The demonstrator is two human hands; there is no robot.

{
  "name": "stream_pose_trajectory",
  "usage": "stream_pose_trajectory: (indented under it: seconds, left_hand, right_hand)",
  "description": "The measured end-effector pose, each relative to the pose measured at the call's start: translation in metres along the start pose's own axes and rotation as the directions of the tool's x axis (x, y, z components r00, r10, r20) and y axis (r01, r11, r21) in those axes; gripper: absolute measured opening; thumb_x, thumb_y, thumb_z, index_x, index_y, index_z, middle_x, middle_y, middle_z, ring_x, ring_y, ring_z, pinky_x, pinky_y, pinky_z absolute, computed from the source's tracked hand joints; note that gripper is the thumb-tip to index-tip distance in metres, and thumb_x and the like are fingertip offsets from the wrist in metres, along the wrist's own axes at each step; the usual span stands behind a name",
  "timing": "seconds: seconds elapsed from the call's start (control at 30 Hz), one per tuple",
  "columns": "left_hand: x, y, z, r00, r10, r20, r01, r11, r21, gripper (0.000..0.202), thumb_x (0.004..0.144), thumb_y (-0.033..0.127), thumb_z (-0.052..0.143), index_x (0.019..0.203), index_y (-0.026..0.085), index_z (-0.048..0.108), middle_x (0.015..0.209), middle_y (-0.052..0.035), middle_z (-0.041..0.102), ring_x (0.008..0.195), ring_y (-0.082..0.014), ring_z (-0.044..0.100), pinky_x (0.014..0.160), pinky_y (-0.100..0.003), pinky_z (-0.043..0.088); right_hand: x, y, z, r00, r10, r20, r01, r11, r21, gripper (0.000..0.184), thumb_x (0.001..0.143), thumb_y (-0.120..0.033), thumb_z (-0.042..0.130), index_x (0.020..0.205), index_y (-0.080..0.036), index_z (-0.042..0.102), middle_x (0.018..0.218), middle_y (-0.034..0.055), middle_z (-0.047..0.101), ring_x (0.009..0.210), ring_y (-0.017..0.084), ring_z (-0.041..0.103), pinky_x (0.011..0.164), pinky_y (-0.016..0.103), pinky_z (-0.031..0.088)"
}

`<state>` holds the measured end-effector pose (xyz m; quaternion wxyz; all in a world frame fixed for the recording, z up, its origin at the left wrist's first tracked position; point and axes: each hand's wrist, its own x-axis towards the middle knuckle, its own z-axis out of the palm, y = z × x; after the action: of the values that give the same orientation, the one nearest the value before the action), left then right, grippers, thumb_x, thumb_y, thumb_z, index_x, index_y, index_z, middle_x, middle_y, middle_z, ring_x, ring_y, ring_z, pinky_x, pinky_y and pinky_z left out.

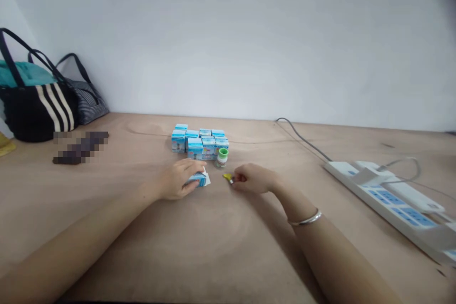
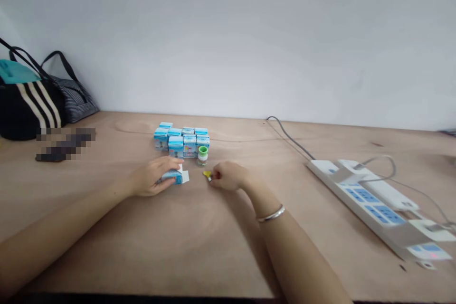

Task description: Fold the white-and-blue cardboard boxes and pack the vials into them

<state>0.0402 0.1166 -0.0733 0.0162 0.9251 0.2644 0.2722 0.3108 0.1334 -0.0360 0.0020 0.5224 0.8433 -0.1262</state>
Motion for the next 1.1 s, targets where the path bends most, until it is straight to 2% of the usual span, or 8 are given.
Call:
stream_pose_trajectory:
  seconds: [0.1, 0.27, 0.43, 0.53, 0.63, 0.87, 1.0, 1.1]
  left_hand:
    - [0.000, -0.001, 0.001, 1.000, 0.028, -0.012, -0.028, 0.999, 0.022, 0.035, 0.082, 0.014, 0.050, 0.116, 0.021, 0.047, 0.135, -0.0122, 0.045, 0.121, -0.0236, 0.049, 0.099, -0.039, 0.045]
    - [0.000, 0.005, -0.004, 0.995, -0.062, -0.074, 0.068, 0.994, 0.090, 0.057, 0.075, 0.023, 0.061, 0.128, 0.023, 0.039, 0.139, -0.0139, 0.038, 0.124, -0.0299, 0.044, 0.101, -0.047, 0.041]
    - [-0.006, 0.009, -0.013, 0.929, -0.356, -0.104, 0.362, 0.930, 0.055, 0.055, 0.073, 0.041, 0.064, 0.119, 0.018, 0.044, 0.110, -0.0097, 0.059, 0.097, -0.0254, 0.060, 0.082, -0.039, 0.051]
    - [-0.012, 0.005, -0.011, 0.930, -0.354, -0.095, 0.358, 0.933, 0.022, 0.035, 0.077, 0.038, 0.061, 0.106, 0.019, 0.052, 0.098, -0.0054, 0.063, 0.086, -0.0199, 0.063, 0.074, -0.032, 0.052]
    - [-0.016, -0.001, -0.005, 0.953, -0.268, -0.143, 0.272, 0.962, 0.013, 0.035, 0.077, 0.035, 0.063, 0.106, 0.020, 0.052, 0.101, -0.0058, 0.062, 0.092, -0.0195, 0.061, 0.079, -0.031, 0.051]
    - [-0.018, -0.004, 0.009, 0.980, -0.121, -0.156, 0.117, 0.992, -0.035, 0.032, 0.079, 0.040, 0.063, 0.101, 0.019, 0.056, 0.108, -0.0093, 0.058, 0.105, -0.0223, 0.057, 0.094, -0.037, 0.047]
    - [-0.016, -0.002, 0.010, 0.920, -0.337, -0.199, 0.288, 0.928, -0.237, 0.028, 0.085, 0.039, 0.054, 0.106, 0.019, 0.055, 0.112, -0.0089, 0.057, 0.104, -0.0208, 0.058, 0.087, -0.034, 0.051]
    - [-0.015, -0.002, 0.013, 0.851, -0.514, -0.108, 0.417, 0.786, -0.457, 0.030, 0.088, 0.039, 0.047, 0.110, 0.019, 0.053, 0.106, -0.0070, 0.060, 0.094, -0.0182, 0.062, 0.080, -0.031, 0.054]
  right_hand:
    - [0.001, 0.016, -0.005, 0.978, 0.189, -0.092, -0.195, 0.979, -0.062, 0.022, 0.075, -0.030, 0.058, 0.056, -0.019, 0.057, 0.058, 0.0041, 0.060, 0.053, 0.015, 0.053, 0.047, 0.026, 0.029]
    - [0.005, 0.015, -0.004, 0.914, 0.274, -0.299, -0.303, 0.951, -0.054, 0.019, 0.079, -0.036, 0.055, 0.076, -0.018, 0.060, 0.071, 0.0077, 0.064, 0.061, 0.018, 0.057, 0.050, 0.025, 0.031]
    - [0.004, -0.022, 0.011, 0.798, -0.114, -0.591, 0.181, 0.982, 0.054, 0.020, 0.086, -0.034, 0.050, 0.078, -0.018, 0.057, 0.067, 0.0029, 0.062, 0.060, 0.013, 0.055, 0.056, 0.024, 0.037]
    - [0.003, -0.043, 0.021, 0.654, -0.335, -0.679, 0.414, 0.909, -0.049, 0.019, 0.087, -0.033, 0.051, 0.092, -0.017, 0.060, 0.088, 0.0088, 0.064, 0.079, 0.017, 0.058, 0.069, 0.028, 0.044]
    - [0.002, -0.055, 0.025, 0.555, -0.462, -0.692, 0.422, 0.873, -0.244, 0.032, 0.086, -0.034, 0.054, 0.113, -0.017, 0.057, 0.111, 0.0128, 0.061, 0.099, 0.023, 0.055, 0.084, 0.037, 0.043]
    - [0.004, -0.053, 0.029, 0.599, -0.613, -0.516, 0.412, 0.788, -0.457, 0.027, 0.087, -0.033, 0.055, 0.110, -0.023, 0.064, 0.117, 0.0077, 0.064, 0.116, 0.026, 0.048, 0.098, 0.046, 0.031]
    - [0.006, -0.046, 0.034, 0.634, -0.586, -0.504, 0.427, 0.809, -0.403, 0.023, 0.087, -0.033, 0.056, 0.106, -0.030, 0.066, 0.115, 0.0042, 0.066, 0.108, 0.024, 0.055, 0.090, 0.041, 0.036]
    - [0.005, -0.045, 0.036, 0.655, -0.562, -0.504, 0.405, 0.825, -0.393, 0.022, 0.088, -0.033, 0.054, 0.106, -0.030, 0.066, 0.115, 0.0047, 0.065, 0.095, 0.021, 0.060, 0.085, 0.039, 0.037]
